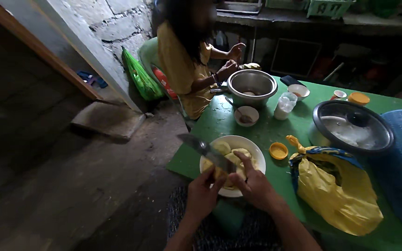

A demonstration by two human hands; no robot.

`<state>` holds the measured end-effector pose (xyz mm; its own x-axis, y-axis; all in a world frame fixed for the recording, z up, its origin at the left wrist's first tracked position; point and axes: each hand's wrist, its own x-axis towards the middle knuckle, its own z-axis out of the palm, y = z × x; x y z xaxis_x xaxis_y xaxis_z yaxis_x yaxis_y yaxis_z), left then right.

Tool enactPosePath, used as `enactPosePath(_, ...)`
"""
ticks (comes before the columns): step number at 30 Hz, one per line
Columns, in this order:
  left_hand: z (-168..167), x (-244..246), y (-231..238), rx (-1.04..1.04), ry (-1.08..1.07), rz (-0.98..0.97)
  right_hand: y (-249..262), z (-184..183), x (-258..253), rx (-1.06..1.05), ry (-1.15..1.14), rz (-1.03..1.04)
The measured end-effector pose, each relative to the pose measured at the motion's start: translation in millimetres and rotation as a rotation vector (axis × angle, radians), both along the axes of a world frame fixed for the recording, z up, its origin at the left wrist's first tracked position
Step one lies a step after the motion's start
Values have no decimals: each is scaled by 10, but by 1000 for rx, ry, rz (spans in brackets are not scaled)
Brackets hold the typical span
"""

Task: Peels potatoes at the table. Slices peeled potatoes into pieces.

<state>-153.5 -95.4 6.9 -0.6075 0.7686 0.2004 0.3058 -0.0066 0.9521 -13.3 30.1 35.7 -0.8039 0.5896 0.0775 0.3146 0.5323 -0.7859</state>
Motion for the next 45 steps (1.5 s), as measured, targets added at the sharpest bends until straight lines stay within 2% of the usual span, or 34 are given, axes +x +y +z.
enactPosePath(2, 38, -29, 13, 10, 44, 49, -101, 14, 29, 43, -36, 52)
enactPosePath(4, 36, -48, 1, 93, 41, -7, -161, -30, 29, 152, -38, 60)
enactPosePath(6, 72, -24, -1, 72, 37, -18, -176, -49, 21, 221, -66, 47)
enactPosePath(9, 130, 0, -17, 4, 90, -6, -180, -13, 0, 253, -109, 44)
enactPosePath(14, 115, 27, -40, 9, 222, 26, -199, 1, -40, 293, -108, 18)
enactPosePath(25, 50, 71, -62, 3, 428, 104, -209, -121, -104, 454, 16, -55)
enactPosePath(30, 40, 85, -27, 63, 388, 105, -178, -107, -117, 421, -12, -55)
enactPosePath(32, 46, 68, -9, 101, 295, 86, -174, -86, -117, 386, -19, -45)
enactPosePath(41, 94, 48, -42, 169, 121, -8, -140, -126, -105, 491, 47, -68)
enactPosePath(45, 57, 27, -49, 165, 104, 29, -151, -121, -133, 496, 22, -64)
